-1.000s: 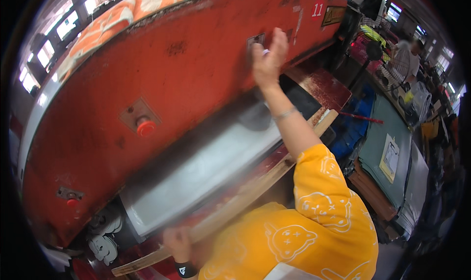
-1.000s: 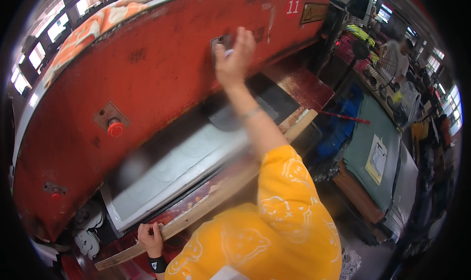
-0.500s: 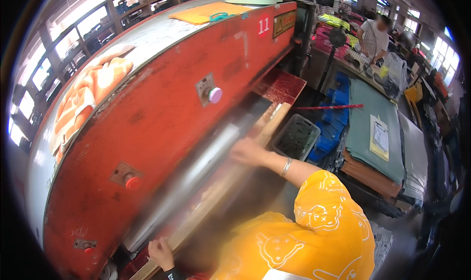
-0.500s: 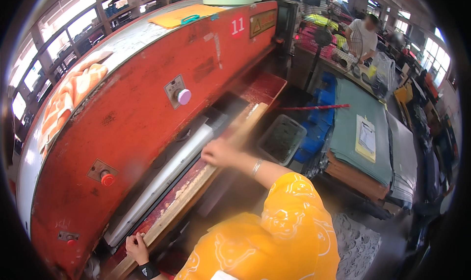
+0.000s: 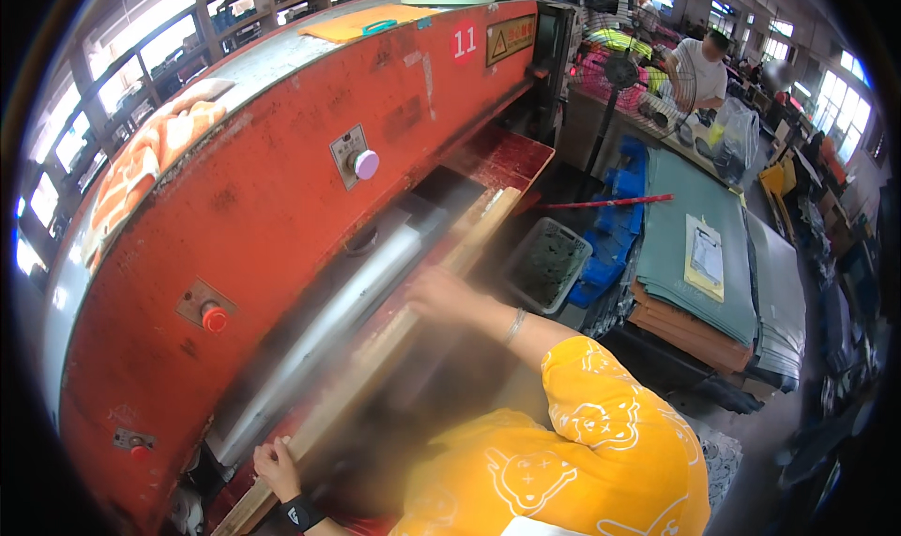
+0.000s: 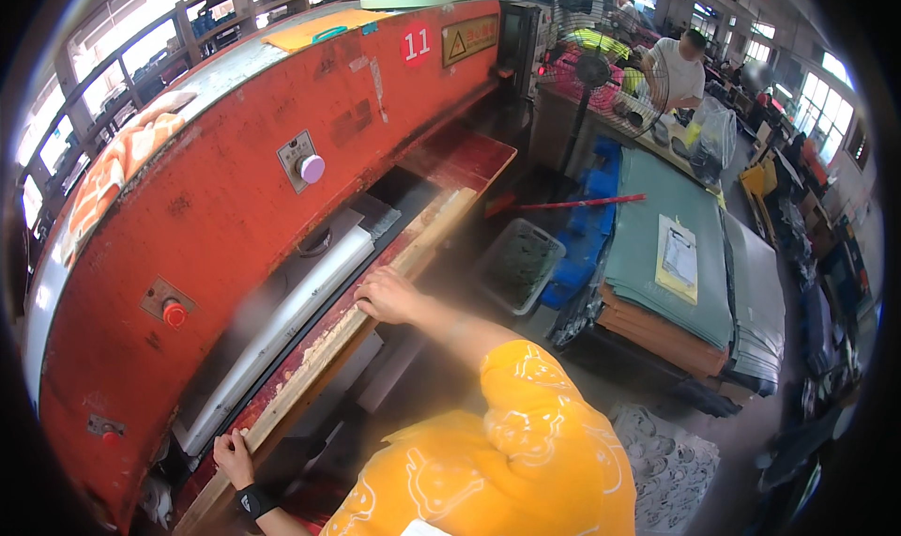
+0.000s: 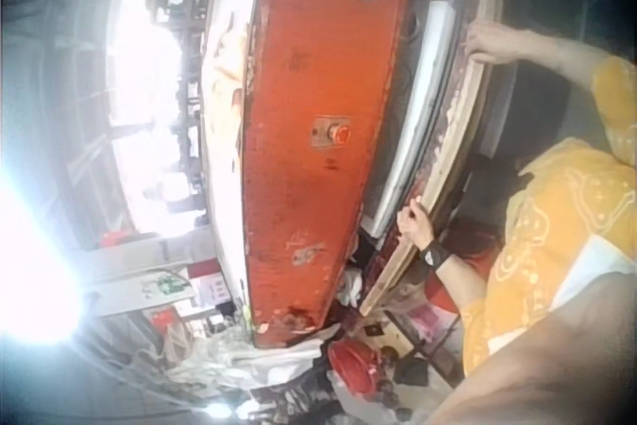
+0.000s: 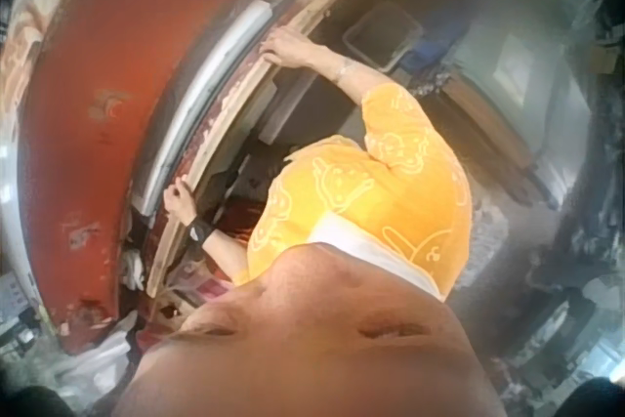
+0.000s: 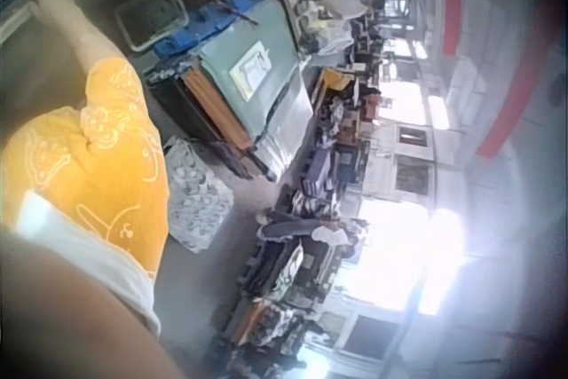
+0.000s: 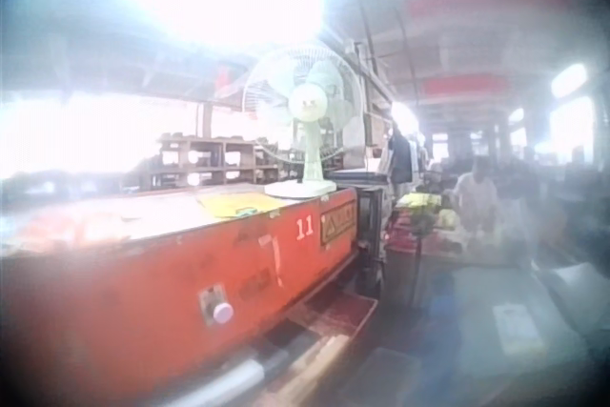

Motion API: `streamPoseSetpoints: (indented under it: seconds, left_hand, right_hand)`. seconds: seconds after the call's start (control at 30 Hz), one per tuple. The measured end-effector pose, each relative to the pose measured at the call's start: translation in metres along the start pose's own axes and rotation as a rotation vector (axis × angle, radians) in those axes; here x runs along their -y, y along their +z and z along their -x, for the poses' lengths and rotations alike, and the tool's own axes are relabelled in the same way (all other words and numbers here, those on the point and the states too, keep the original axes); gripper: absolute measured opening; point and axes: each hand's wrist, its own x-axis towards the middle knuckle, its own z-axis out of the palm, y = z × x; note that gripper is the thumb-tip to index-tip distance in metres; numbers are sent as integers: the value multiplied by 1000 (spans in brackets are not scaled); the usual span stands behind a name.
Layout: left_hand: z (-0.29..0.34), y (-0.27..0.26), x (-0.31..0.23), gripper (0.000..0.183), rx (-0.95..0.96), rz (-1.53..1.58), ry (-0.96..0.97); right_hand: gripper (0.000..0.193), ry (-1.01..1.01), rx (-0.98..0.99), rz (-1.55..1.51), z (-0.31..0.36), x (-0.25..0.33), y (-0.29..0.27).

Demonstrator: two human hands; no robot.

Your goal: The person repeatedly rubs a gray shoe insole against a white sheet on a red machine, then removes cut-out shapes from the sheet and places them aside. The person continues the cycle by feeding new sheets and rubbing additional insoles.

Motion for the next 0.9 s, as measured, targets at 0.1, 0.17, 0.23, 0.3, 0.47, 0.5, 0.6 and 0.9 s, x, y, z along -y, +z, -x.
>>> streamPoseSetpoints:
  seconds: [0.1, 0.17, 0.23, 0.3, 0.47, 0.5, 0.6, 0.9]
  left_hand:
    - [15, 3, -1, 27, 40, -46, -31]
    - [33, 4, -2, 25, 49, -92, -39]
    - [55, 4, -4, 28, 27, -74, 3]
    - [76, 1, -9, 33, 11, -49, 2]
    - [119, -43, -42, 26, 256, 75, -189]
    - [124, -53, -49, 27, 272, 168, -194]
    - [137, -81, -64, 21, 39, 137, -276]
    - [157, -76, -65, 61, 90, -318, -192]
  right_hand:
    - [25, 70, 231, -25, 0, -3, -14]
    - [28, 82, 354, -138, 2, -7, -33]
    - [24, 288, 392, -486, -6, -11, -49]
    - [24, 390, 17, -650, -13, -9, -56]
    - [73, 218, 12, 62, -26, 17, -39]
    - [78, 198, 60, 97, -23, 23, -36]
    - [75, 227, 136, 221, -5, 34, -38]
    - [59, 471, 30, -875, 50, -24, -117]
